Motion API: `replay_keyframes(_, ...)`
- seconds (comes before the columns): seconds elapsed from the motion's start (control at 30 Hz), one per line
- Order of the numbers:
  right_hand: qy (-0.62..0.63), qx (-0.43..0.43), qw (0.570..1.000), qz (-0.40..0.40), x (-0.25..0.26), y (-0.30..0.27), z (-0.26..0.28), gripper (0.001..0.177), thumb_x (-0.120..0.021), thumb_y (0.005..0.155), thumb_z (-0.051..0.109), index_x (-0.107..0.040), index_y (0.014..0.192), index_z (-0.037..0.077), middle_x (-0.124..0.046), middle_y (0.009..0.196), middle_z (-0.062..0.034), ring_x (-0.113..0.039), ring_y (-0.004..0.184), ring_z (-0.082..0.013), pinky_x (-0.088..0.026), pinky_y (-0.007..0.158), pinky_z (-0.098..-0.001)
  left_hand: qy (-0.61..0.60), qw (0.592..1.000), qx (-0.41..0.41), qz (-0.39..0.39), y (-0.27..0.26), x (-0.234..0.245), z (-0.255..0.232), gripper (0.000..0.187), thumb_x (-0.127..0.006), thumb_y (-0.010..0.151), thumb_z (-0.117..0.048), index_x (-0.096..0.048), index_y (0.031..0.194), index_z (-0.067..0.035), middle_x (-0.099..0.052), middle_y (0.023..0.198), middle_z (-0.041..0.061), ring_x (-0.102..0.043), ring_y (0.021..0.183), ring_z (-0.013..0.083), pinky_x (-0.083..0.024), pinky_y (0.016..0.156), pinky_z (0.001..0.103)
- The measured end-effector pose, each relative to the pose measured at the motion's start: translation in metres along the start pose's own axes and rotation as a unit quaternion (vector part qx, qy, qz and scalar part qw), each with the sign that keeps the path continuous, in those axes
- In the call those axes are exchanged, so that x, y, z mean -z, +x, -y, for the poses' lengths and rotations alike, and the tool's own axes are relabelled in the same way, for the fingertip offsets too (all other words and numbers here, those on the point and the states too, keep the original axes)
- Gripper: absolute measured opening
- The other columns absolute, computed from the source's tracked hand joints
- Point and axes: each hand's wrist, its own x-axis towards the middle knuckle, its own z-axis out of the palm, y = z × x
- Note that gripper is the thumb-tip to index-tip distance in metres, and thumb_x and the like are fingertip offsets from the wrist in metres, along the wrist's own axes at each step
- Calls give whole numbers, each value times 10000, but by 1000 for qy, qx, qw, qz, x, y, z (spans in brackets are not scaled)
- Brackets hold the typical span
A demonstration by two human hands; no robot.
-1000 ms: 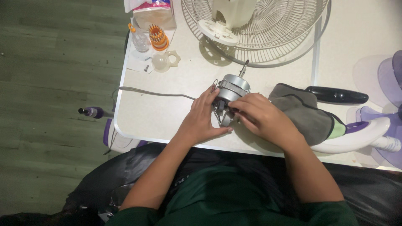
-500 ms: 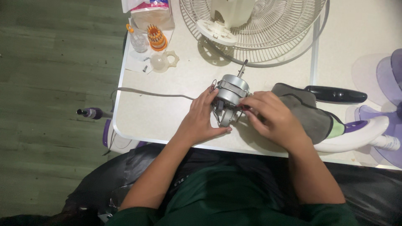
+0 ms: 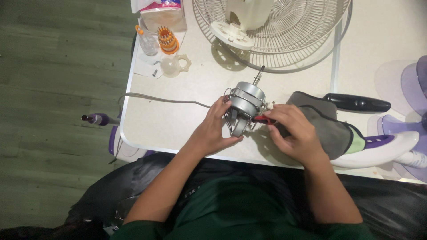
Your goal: The person disassembles an electric fan by removing the rear cover, then the motor housing, and finally the motor assembly. They use a screwdriver to loosen screws and a cloth to wipe the motor. The components are placed on the table.
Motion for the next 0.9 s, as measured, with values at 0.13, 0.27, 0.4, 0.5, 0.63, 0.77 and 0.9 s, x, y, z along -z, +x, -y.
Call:
replay_keyframes(0.13,6,-8,1000,-20,-3,-8,-5,312,-751,863,-18,-661,1161,6,-712,1111,-155,-701,1082,-331,-555,968,-406,4,1000,-7,-2,-1,-1,2,1145,-956,724,-298,-195,1568,-150,-326,1578,338,-427,1445,520,-460,1155,519)
replay_keyframes(0.27,8,-11,999,-42,-4,-12,-7,302,-756,873,-12,-664,1160,7,-705,1114,-166,-702,1081,-328,-564,952,-396,-1,1000,-24,-16,-2,-3,4,1144,-951,737,-283,-181,1570,-141,-330,1576,344,-421,1451,520,-454,1168,520)
replay_keyframes(0.4,13,-15,999,-47,-5,-13,-7,300,-755,878,-17,-663,1162,8,-706,1106,-159,-702,1088,-327,-566,958,-397,-17,1000,6,-2,-3,-3,5,1130,-943,731,-261,-193,1567,-133,-312,1597,318,-407,1478,483,-470,1148,490)
replay_keyframes(0.5,12,-12,999,-50,-6,-13,-6,309,-751,871,-23,-661,1165,5,-705,1104,-164,-702,1076,-326,-564,958,-397,-47,998,42,10,-3,-1,3,1122,-931,742,-274,-196,1577,-130,-299,1621,287,-416,1496,440,-486,1117,439)
replay_keyframes(0.63,21,-16,997,-66,-6,-14,-6,320,-745,877,-27,-644,1180,-1,-703,1122,-165,-705,1074,-325,-562,955,-383,-11,998,63,17,-1,2,-3,1193,-967,674,-352,-201,1557,-120,-307,1591,255,-414,1460,430,-466,1137,458)
replay_keyframes(0.77,10,-22,995,-101,-8,-18,-6,325,-741,887,-42,-638,1192,-4,-699,1120,-167,-703,1053,-309,-566,933,-358,9,998,54,21,2,5,-9,1239,-976,651,-396,-197,1574,-123,-304,1603,236,-399,1473,425,-461,1166,465)
replay_keyframes(0.9,11,-44,989,-140,-8,-22,-9,336,-744,906,-53,-631,1221,-21,-698,1124,-185,-692,977,-265,-561,881,-328,37,999,36,-3,3,9,-17,1227,-955,648,-438,-198,1559,-120,-237,1621,280,-332,1482,467,-403,1176,495)
